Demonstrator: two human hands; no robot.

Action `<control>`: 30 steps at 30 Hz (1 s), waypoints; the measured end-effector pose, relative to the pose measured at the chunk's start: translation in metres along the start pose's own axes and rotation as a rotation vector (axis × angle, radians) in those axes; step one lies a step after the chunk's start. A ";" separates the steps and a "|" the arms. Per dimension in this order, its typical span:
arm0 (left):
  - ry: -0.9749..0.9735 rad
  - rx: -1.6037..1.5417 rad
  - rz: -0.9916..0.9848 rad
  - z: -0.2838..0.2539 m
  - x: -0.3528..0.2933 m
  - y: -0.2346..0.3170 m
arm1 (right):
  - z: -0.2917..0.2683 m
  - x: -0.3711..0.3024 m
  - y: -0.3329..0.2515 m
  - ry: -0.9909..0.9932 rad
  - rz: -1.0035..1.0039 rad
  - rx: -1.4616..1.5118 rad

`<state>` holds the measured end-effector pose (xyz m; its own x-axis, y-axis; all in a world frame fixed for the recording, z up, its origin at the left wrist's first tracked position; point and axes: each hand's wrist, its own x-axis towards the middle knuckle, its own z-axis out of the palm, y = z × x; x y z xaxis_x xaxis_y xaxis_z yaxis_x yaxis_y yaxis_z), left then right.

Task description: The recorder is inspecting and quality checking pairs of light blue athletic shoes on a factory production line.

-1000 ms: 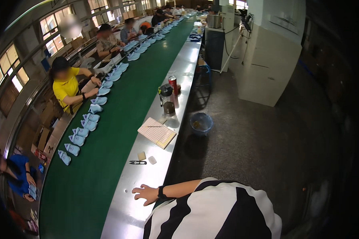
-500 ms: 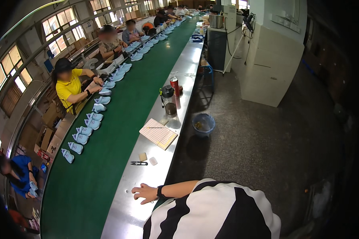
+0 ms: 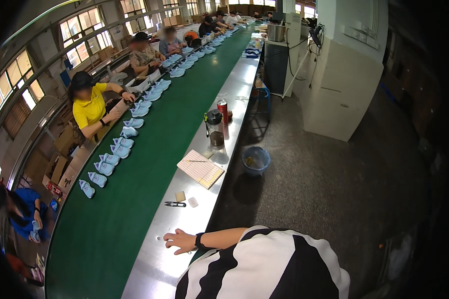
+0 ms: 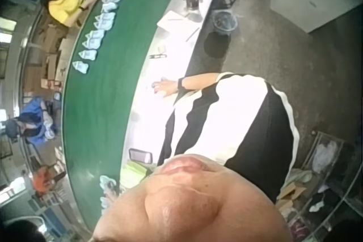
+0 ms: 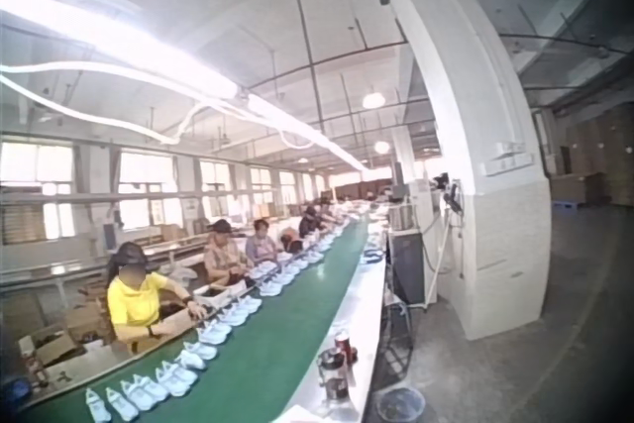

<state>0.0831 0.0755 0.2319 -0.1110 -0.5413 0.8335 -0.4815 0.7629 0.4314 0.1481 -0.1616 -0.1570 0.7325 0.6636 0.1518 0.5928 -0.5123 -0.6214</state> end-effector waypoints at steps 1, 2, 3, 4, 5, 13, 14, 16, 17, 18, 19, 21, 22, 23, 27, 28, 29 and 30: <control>-0.006 -0.005 -0.001 0.000 0.000 0.002 | 0.002 0.001 0.000 0.015 -0.007 -0.005; -0.012 -0.010 -0.001 0.000 0.000 0.003 | 0.005 0.002 0.001 0.016 -0.009 -0.006; -0.013 -0.013 -0.002 -0.001 -0.002 0.005 | 0.009 0.003 0.001 0.047 -0.028 -0.004; -0.013 -0.016 -0.003 -0.001 -0.004 0.006 | 0.012 0.004 0.001 0.078 -0.047 -0.002; -0.014 -0.019 -0.004 -0.001 -0.006 0.008 | 0.014 0.005 0.002 0.073 -0.050 -0.003; -0.053 -0.063 -0.014 -0.004 -0.013 0.014 | 0.014 0.007 -0.003 0.031 -0.022 -0.030; -0.058 -0.069 -0.016 -0.004 -0.013 0.014 | 0.016 0.007 -0.003 0.032 -0.024 -0.030; -0.065 -0.079 -0.021 -0.005 -0.015 0.016 | 0.012 0.008 -0.007 0.012 -0.009 -0.014; -0.068 -0.084 -0.024 -0.005 -0.016 0.016 | 0.013 0.008 -0.008 0.011 -0.010 -0.013; -0.072 -0.090 -0.026 -0.005 -0.017 0.017 | 0.013 0.008 -0.008 0.012 -0.007 -0.020; -0.076 -0.096 -0.027 -0.005 -0.018 0.017 | 0.014 0.009 -0.008 0.012 -0.004 -0.027; -0.084 -0.108 -0.030 -0.006 -0.021 0.016 | 0.015 0.010 -0.009 0.014 -0.009 -0.026; -0.087 -0.114 -0.031 -0.006 -0.022 0.016 | 0.015 0.011 -0.009 0.016 -0.014 -0.024; -0.091 -0.120 -0.032 -0.006 -0.023 0.016 | 0.016 0.011 -0.010 0.014 -0.014 -0.024; -0.107 -0.145 -0.037 -0.008 -0.028 0.015 | 0.021 0.013 -0.010 0.021 -0.019 -0.020; -0.112 -0.151 -0.038 -0.009 -0.029 0.015 | 0.022 0.013 -0.010 0.024 -0.020 -0.017; -0.116 -0.157 -0.040 -0.009 -0.030 0.014 | 0.023 0.014 -0.009 0.023 -0.020 -0.018; -0.120 -0.164 -0.041 -0.010 -0.031 0.014 | 0.025 0.015 -0.009 0.042 -0.023 -0.008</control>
<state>0.0886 0.1063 0.2150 -0.2013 -0.6041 0.7711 -0.3410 0.7812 0.5229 0.1450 -0.1332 -0.1683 0.7322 0.6517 0.1981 0.6120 -0.5017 -0.6114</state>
